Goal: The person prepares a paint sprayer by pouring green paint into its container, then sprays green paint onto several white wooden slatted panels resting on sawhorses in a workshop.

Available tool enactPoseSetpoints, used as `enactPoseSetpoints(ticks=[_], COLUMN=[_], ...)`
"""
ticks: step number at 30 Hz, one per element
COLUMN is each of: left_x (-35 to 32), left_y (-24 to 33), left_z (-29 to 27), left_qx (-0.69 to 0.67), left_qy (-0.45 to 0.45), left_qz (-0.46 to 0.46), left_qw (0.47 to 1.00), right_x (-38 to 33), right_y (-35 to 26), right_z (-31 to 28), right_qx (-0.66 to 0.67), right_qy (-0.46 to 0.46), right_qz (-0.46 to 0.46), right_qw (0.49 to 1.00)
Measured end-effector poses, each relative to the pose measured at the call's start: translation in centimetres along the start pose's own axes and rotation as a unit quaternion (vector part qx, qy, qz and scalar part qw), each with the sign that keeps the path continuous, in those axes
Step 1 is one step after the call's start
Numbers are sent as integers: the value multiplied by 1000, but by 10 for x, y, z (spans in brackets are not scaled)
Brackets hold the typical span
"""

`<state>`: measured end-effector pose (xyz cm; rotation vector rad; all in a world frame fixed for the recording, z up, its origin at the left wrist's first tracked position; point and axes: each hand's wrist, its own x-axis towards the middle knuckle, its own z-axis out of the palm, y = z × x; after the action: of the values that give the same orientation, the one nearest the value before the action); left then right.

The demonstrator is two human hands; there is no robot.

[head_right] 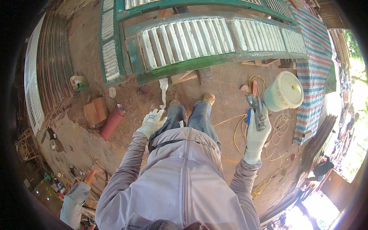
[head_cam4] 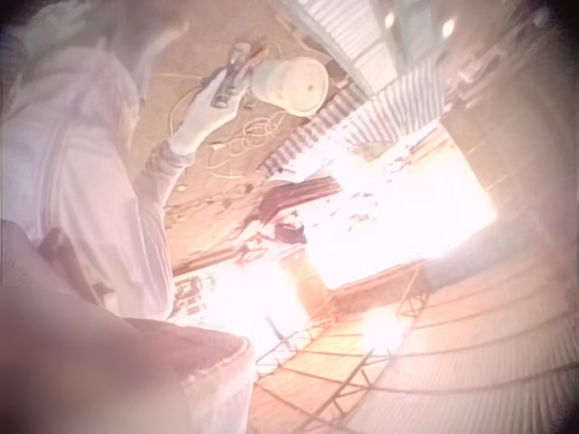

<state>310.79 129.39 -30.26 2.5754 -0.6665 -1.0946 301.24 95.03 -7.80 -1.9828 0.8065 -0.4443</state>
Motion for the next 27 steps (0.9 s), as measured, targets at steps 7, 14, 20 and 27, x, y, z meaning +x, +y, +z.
enactPoseSetpoints(ticks=[7,14,20,27], left_x=[-4,-7,-13,-12], left_y=[-3,-3,-4,-9], left_z=[8,12,11,15], left_qx=[-6,-23,-36,-24], left_qy=[-4,-1,-23,-10], left_qz=[1,-3,-27,-7], left_qw=[1000,1000,999,1000], right_x=[-34,-32,-23,-31], right_y=[-38,-47,-37,-35], right_z=[21,38,9,5], right_qx=[65,144,53,22], right_qy=[-161,-209,-83,-56], right_qz=[110,144,105,70], right_qw=[979,956,990,996])
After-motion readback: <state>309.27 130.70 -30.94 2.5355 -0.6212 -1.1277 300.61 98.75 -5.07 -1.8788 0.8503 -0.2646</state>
